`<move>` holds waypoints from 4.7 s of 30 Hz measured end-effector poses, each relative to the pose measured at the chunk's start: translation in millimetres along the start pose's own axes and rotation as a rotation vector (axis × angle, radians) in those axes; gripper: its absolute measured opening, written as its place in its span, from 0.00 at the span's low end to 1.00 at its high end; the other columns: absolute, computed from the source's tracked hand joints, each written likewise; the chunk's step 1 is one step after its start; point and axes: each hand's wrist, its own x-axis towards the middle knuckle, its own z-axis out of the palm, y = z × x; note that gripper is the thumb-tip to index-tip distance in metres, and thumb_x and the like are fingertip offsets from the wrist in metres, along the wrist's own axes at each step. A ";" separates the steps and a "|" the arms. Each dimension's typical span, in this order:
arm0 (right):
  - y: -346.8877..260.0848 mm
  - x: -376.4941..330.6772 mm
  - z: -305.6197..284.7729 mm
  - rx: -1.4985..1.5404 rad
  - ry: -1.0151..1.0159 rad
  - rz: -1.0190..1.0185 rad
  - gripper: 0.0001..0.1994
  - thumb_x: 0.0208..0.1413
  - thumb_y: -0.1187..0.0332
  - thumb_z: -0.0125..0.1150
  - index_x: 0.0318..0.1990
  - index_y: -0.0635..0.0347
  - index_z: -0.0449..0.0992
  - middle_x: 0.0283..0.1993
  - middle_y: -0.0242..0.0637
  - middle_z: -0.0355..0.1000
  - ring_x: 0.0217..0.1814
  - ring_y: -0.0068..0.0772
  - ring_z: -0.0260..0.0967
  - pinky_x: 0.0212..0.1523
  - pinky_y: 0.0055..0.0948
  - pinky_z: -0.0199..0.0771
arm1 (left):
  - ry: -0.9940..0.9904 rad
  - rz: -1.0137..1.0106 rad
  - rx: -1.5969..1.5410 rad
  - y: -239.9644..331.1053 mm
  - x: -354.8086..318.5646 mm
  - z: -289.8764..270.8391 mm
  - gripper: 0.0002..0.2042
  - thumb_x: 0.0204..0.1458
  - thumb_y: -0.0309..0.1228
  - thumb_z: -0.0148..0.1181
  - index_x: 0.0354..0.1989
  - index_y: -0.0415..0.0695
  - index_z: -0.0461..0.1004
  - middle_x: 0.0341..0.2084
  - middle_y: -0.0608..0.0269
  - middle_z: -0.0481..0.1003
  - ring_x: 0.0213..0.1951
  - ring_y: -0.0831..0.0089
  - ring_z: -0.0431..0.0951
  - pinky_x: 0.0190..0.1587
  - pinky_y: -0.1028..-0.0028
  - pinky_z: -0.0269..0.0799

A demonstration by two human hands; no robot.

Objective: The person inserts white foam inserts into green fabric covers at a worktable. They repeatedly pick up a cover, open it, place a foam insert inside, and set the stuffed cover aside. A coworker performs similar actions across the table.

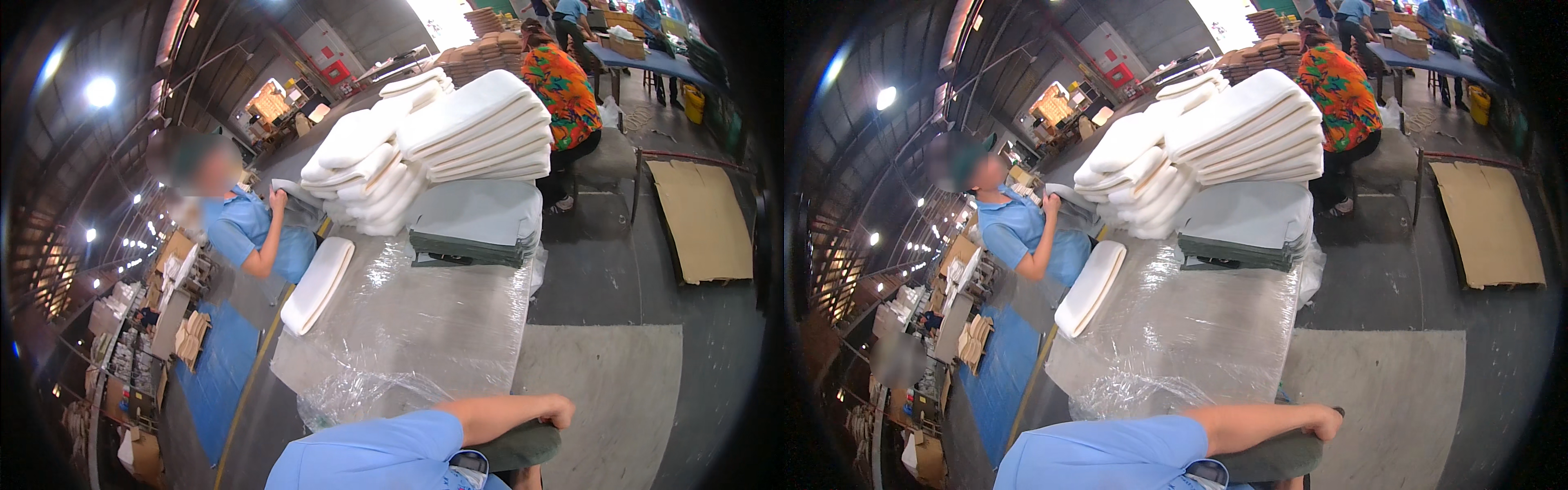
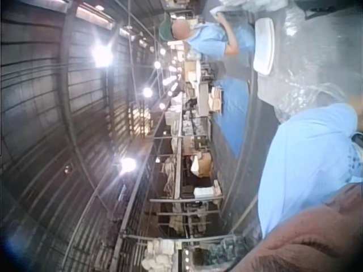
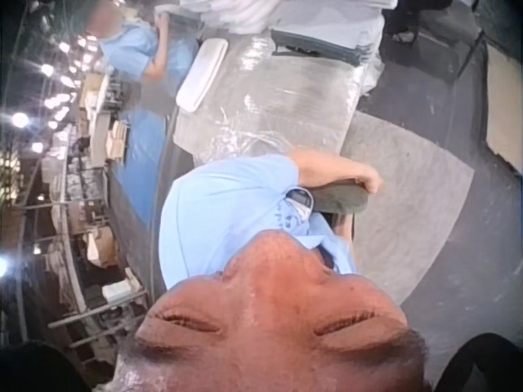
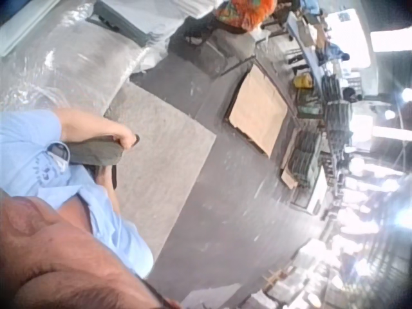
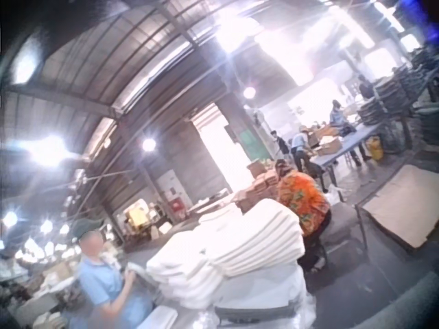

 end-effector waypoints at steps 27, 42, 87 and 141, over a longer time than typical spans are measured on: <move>-67.3 80.0 87.7 -0.393 0.324 0.016 0.17 0.76 0.55 0.49 0.55 0.55 0.78 0.47 0.35 0.79 0.47 0.35 0.77 0.48 0.40 0.76 | 0.339 -0.016 -0.470 -109.7 25.4 24.6 0.24 0.49 0.44 0.71 0.45 0.34 0.85 0.46 0.37 0.83 0.51 0.42 0.84 0.54 0.50 0.80; -65.2 49.2 84.6 -0.445 0.270 -0.049 0.17 0.77 0.55 0.49 0.54 0.56 0.79 0.44 0.34 0.79 0.44 0.32 0.77 0.46 0.38 0.75 | 0.467 0.035 -0.290 -77.6 -3.0 -22.4 0.25 0.62 0.46 0.62 0.48 0.31 0.83 0.47 0.35 0.82 0.53 0.38 0.82 0.57 0.49 0.77; -48.9 67.4 37.4 -0.295 0.487 -0.146 0.15 0.78 0.56 0.50 0.47 0.57 0.77 0.29 0.28 0.72 0.29 0.20 0.67 0.32 0.23 0.66 | 0.425 -0.017 -0.640 -139.1 2.8 -10.3 0.21 0.70 0.43 0.58 0.30 0.37 0.79 0.20 0.65 0.74 0.25 0.74 0.75 0.32 0.67 0.72; -64.0 30.2 180.5 -0.034 -0.803 0.242 0.42 0.70 0.27 0.36 0.27 0.57 0.80 0.16 0.31 0.65 0.26 0.35 0.64 0.36 0.36 0.67 | 1.001 -0.121 -0.995 -199.2 -170.4 141.6 0.30 0.68 0.58 0.54 0.56 0.40 0.82 0.47 0.55 0.84 0.50 0.68 0.82 0.55 0.66 0.75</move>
